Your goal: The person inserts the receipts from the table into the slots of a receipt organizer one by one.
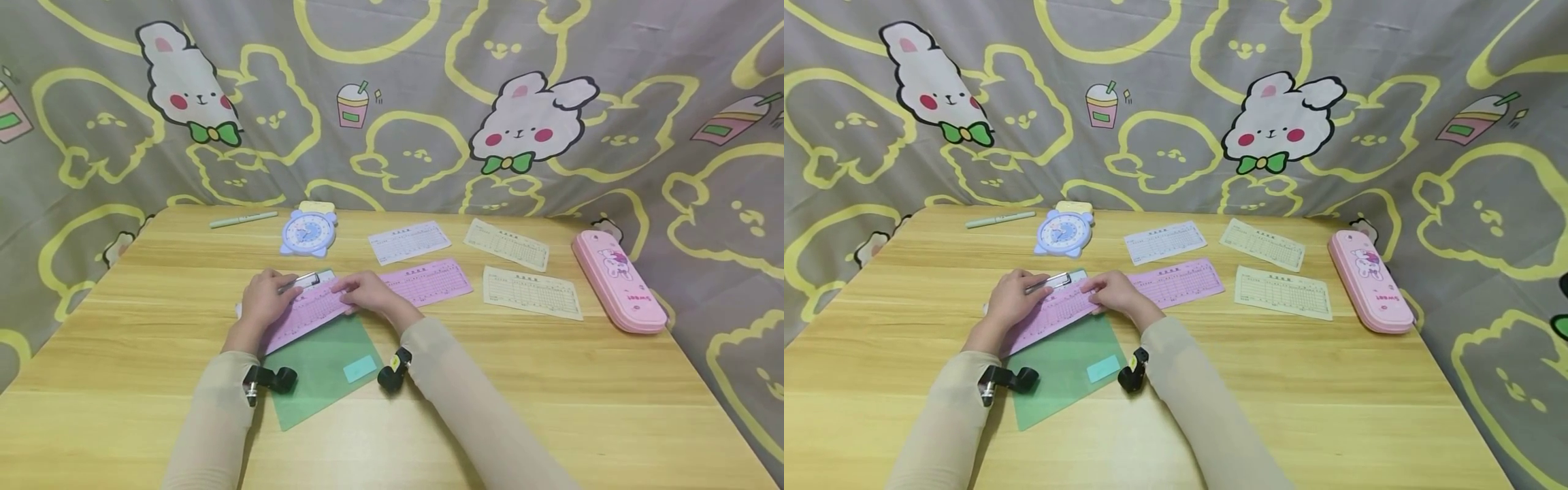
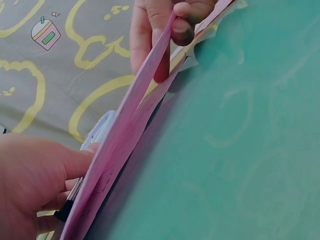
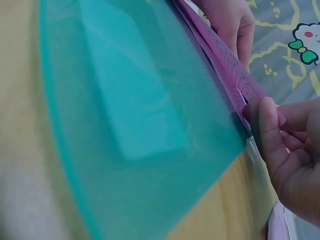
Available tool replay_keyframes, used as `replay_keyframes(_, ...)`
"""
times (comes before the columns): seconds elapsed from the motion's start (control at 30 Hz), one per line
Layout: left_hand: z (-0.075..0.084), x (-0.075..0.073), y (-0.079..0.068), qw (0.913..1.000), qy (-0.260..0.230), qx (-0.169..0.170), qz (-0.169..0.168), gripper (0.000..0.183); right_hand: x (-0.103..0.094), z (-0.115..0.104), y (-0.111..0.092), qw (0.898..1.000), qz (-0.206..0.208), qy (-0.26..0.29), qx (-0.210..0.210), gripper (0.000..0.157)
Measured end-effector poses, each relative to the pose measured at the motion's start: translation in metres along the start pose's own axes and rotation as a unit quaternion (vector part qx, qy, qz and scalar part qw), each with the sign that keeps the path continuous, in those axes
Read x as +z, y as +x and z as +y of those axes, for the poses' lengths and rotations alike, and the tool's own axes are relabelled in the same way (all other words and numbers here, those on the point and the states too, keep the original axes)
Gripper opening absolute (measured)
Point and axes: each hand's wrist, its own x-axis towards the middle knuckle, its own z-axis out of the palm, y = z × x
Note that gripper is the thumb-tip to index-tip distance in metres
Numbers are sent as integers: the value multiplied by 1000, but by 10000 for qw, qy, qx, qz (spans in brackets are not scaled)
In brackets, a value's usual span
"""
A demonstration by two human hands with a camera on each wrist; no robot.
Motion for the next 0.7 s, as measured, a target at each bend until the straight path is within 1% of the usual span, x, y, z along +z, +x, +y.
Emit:
replay_keyframes(0.23,-2,2,0,9990,332,301,77,36,3,-3,5,9998,77,66,164,26)
replay_keyframes(0.4,-2,3,0,9973,544,475,112,36,4,-3,8,9999,95,-109,89,25)
replay_keyframes(0.7,-1,5,2,9961,660,550,204,32,7,-4,13,9986,203,-488,-1,25)
